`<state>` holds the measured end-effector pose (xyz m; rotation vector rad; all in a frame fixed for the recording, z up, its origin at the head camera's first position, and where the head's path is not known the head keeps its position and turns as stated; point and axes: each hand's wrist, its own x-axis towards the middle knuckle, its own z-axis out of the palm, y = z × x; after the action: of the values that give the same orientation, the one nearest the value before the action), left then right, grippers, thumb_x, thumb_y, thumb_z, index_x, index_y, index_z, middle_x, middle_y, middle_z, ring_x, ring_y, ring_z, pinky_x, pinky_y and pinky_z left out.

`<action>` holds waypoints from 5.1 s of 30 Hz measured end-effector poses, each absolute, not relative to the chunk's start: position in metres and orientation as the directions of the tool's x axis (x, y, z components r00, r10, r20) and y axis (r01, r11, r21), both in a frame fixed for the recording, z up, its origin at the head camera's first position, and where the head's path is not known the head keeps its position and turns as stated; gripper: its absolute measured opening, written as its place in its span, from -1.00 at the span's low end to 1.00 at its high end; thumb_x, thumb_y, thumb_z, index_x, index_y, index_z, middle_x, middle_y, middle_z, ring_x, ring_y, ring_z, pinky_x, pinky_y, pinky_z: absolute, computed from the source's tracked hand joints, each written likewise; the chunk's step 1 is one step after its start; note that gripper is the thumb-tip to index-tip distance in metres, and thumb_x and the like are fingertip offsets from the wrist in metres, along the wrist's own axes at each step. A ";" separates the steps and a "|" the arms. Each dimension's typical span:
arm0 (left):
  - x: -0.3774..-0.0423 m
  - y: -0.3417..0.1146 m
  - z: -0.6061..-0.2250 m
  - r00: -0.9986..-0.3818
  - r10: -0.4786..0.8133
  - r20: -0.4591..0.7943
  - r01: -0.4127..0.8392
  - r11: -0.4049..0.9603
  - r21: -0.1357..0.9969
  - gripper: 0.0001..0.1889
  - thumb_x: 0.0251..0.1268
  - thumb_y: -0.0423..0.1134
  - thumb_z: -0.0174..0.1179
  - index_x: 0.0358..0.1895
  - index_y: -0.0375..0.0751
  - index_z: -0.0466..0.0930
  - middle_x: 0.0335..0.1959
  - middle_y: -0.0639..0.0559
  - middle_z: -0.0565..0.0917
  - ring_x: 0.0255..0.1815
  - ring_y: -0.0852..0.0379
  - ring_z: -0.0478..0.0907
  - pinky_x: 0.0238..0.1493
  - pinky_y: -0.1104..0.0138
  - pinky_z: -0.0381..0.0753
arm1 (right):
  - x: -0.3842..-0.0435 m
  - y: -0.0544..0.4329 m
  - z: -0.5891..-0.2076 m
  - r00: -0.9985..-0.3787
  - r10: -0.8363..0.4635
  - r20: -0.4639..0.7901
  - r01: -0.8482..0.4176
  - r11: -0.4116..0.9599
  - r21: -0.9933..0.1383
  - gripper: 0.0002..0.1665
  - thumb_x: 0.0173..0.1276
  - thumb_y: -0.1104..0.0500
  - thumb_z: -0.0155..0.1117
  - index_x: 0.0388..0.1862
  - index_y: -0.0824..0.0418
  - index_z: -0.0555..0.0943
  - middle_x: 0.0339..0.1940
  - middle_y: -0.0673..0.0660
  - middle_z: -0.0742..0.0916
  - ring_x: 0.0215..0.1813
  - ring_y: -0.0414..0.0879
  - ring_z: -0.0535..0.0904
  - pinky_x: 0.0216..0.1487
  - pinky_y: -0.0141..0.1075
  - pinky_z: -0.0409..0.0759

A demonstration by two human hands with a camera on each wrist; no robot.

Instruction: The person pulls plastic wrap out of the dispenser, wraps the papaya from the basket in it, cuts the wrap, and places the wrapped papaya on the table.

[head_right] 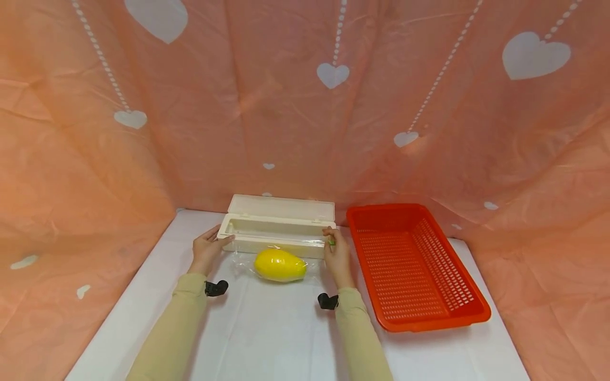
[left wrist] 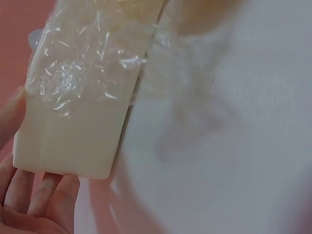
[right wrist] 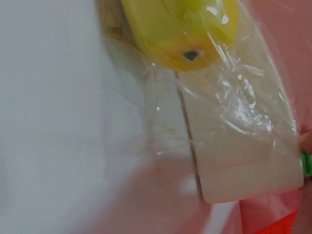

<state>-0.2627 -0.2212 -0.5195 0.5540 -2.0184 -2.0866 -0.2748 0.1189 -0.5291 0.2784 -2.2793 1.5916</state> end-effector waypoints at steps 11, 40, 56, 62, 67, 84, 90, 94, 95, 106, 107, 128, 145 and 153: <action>-0.266 -0.221 -0.515 -0.908 -0.382 -0.169 -0.170 -0.032 0.985 -0.32 0.04 -0.40 0.43 0.30 -0.34 0.40 0.26 -0.25 0.45 0.27 0.01 0.39 0.15 0.33 0.48 | -0.278 0.128 -0.523 -0.916 -0.086 0.392 -0.396 0.350 -0.849 -0.64 0.30 0.57 0.04 0.05 0.37 0.48 0.06 0.26 0.64 0.22 0.18 0.47 0.26 0.05 0.39; -0.239 -0.213 -0.500 -0.886 -0.381 -0.265 -0.294 0.021 0.955 -0.35 0.24 -0.18 0.30 0.21 -0.55 0.22 -0.05 -0.29 0.47 -0.14 -0.13 0.55 -0.03 0.16 0.60 | -0.250 0.117 -0.539 -0.831 0.081 0.550 -0.435 0.521 -0.734 -0.47 0.09 0.55 0.25 0.10 0.46 0.46 0.02 0.40 0.56 0.04 0.26 0.45 -0.04 0.06 0.54; -0.238 -0.212 -0.511 -0.918 -0.330 -0.219 -0.201 -0.088 0.976 -0.72 0.34 -0.37 0.18 -0.03 -0.57 0.55 -0.39 -0.09 0.66 -0.37 0.20 0.60 -0.15 0.28 0.67 | -0.261 0.100 -0.541 -0.756 0.339 0.559 -0.354 0.506 -0.786 -0.72 0.16 0.42 0.35 -0.15 0.46 0.54 -0.23 0.36 0.61 -0.14 0.24 0.53 -0.12 0.06 0.54; -0.242 -0.212 -0.513 -0.917 -0.329 -0.226 -0.189 -0.143 0.972 -0.74 0.35 -0.41 0.16 -0.04 -0.60 0.53 -0.40 -0.08 0.65 -0.39 0.21 0.61 -0.17 0.30 0.67 | -0.263 0.102 -0.541 -0.748 0.359 0.559 -0.358 0.490 -0.795 -0.76 0.14 0.47 0.33 -0.18 0.45 0.57 -0.27 0.34 0.62 -0.17 0.23 0.56 -0.13 0.05 0.57; -0.240 -0.214 -0.514 -0.928 -0.268 -0.257 -0.212 -0.186 0.959 -0.69 0.41 -0.38 0.09 0.07 -0.58 0.47 -0.35 -0.04 0.65 -0.35 0.20 0.61 -0.10 0.28 0.65 | -0.251 0.101 -0.541 -0.773 0.356 0.524 -0.337 0.469 -0.816 -0.70 0.19 0.46 0.30 -0.09 0.49 0.51 -0.18 0.37 0.58 -0.05 0.25 0.50 0.03 0.06 0.53; -0.227 -0.231 -0.515 -0.977 0.042 -0.209 -0.209 0.013 0.978 -0.43 0.43 0.02 0.07 0.24 -0.41 0.34 -0.07 -0.24 0.66 -0.06 0.02 0.63 0.10 0.15 0.55 | -0.222 0.118 -0.539 -0.943 -0.270 0.194 -0.240 0.148 -0.959 -0.16 0.01 0.43 0.49 0.31 0.36 0.36 0.17 0.37 0.55 0.30 0.26 0.33 0.40 0.11 0.12; -0.220 -0.230 -0.513 -0.965 0.229 -0.128 -0.096 0.145 0.985 -0.51 0.34 -0.10 0.21 0.20 -0.36 0.48 0.14 -0.28 0.54 0.22 -0.14 0.41 0.27 0.10 0.38 | -0.219 0.120 -0.529 -0.905 -0.389 0.172 -0.230 0.109 -0.967 -0.25 0.06 0.51 0.42 0.25 0.52 0.34 0.18 0.50 0.50 0.21 0.38 0.41 0.24 0.13 0.37; -0.221 -0.222 -0.513 -0.957 0.285 -0.058 -0.021 0.132 0.991 -0.50 0.14 -0.28 0.38 0.16 -0.33 0.51 0.17 -0.35 0.50 0.23 -0.25 0.37 0.16 0.28 0.48 | -0.223 0.118 -0.532 -0.918 -0.353 0.183 -0.220 0.068 -0.973 -0.41 0.12 0.51 0.36 0.14 0.55 0.41 0.10 0.50 0.55 0.13 0.34 0.49 0.13 -0.06 0.53; -0.222 -0.221 -0.513 -0.956 0.291 -0.046 -0.016 0.107 0.994 -0.47 0.10 -0.32 0.40 0.17 -0.34 0.50 0.17 -0.37 0.50 0.23 -0.28 0.37 0.12 0.33 0.51 | -0.225 0.118 -0.535 -0.920 -0.340 0.193 -0.225 0.057 -0.973 -0.45 0.13 0.51 0.36 0.11 0.55 0.43 0.07 0.49 0.57 0.12 0.33 0.50 0.11 -0.10 0.55; -0.216 -0.202 -0.519 -0.956 0.290 0.032 0.076 0.140 0.987 -0.13 -0.12 -0.54 0.46 0.37 -0.27 0.27 0.07 -0.35 0.54 0.10 -0.25 0.48 0.11 0.09 0.54 | -0.222 0.107 -0.534 -0.959 -0.204 0.196 -0.198 -0.010 -0.980 -0.72 0.13 0.63 0.25 -0.15 0.64 0.48 -0.24 0.54 0.61 -0.18 0.11 0.60 -0.08 -0.31 0.61; -0.216 -0.200 -0.519 -0.958 0.283 0.039 0.086 0.153 0.985 -0.12 -0.14 -0.55 0.46 0.37 -0.28 0.27 0.05 -0.36 0.55 0.08 -0.26 0.49 0.11 0.06 0.54 | -0.220 0.105 -0.529 -0.965 -0.187 0.185 -0.185 -0.016 -0.983 -0.75 0.12 0.65 0.22 -0.19 0.65 0.48 -0.27 0.54 0.61 -0.22 0.06 0.60 -0.12 -0.35 0.61; -0.204 -0.203 -0.504 -0.985 0.172 0.021 0.106 0.504 0.857 -0.73 0.26 -0.17 0.28 -0.12 -0.31 0.68 -0.35 0.04 0.69 -0.35 0.10 0.52 -0.31 0.30 0.54 | -0.224 0.102 -0.540 -1.000 -0.014 0.017 -0.018 0.047 -0.999 -0.79 0.35 0.29 0.23 -0.22 0.48 0.62 -0.29 0.19 0.71 -0.19 -0.10 0.59 -0.08 -0.39 0.55; -0.206 -0.209 -0.501 -0.986 0.045 0.157 0.162 0.428 0.889 -0.88 0.15 -0.30 0.36 -0.27 -0.24 0.74 -0.33 -0.02 0.73 -0.30 0.09 0.65 -0.22 0.36 0.63 | -0.230 0.102 -0.536 -0.996 0.032 -0.080 0.068 -0.278 -0.958 -0.77 0.47 0.21 0.10 -0.13 0.36 0.63 -0.33 -0.02 0.71 -0.21 -0.21 0.63 -0.03 -0.33 0.58; -0.198 -0.206 -0.505 -0.974 0.074 0.215 0.227 0.285 0.931 -0.86 0.23 -0.43 0.27 -0.19 -0.42 0.69 -0.22 -0.23 0.70 -0.22 0.10 0.62 -0.12 0.44 0.56 | -0.230 0.101 -0.539 -0.995 -0.035 -0.095 0.101 -0.396 -0.913 -0.77 0.55 0.14 -0.03 -0.07 0.20 0.56 -0.16 -0.01 0.67 -0.05 -0.15 0.58 0.12 -0.21 0.49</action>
<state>-0.1981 -0.2062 -0.5045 -0.2842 -2.4109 -1.7817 -0.2301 0.1011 -0.5391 -0.0975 -1.7677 2.6935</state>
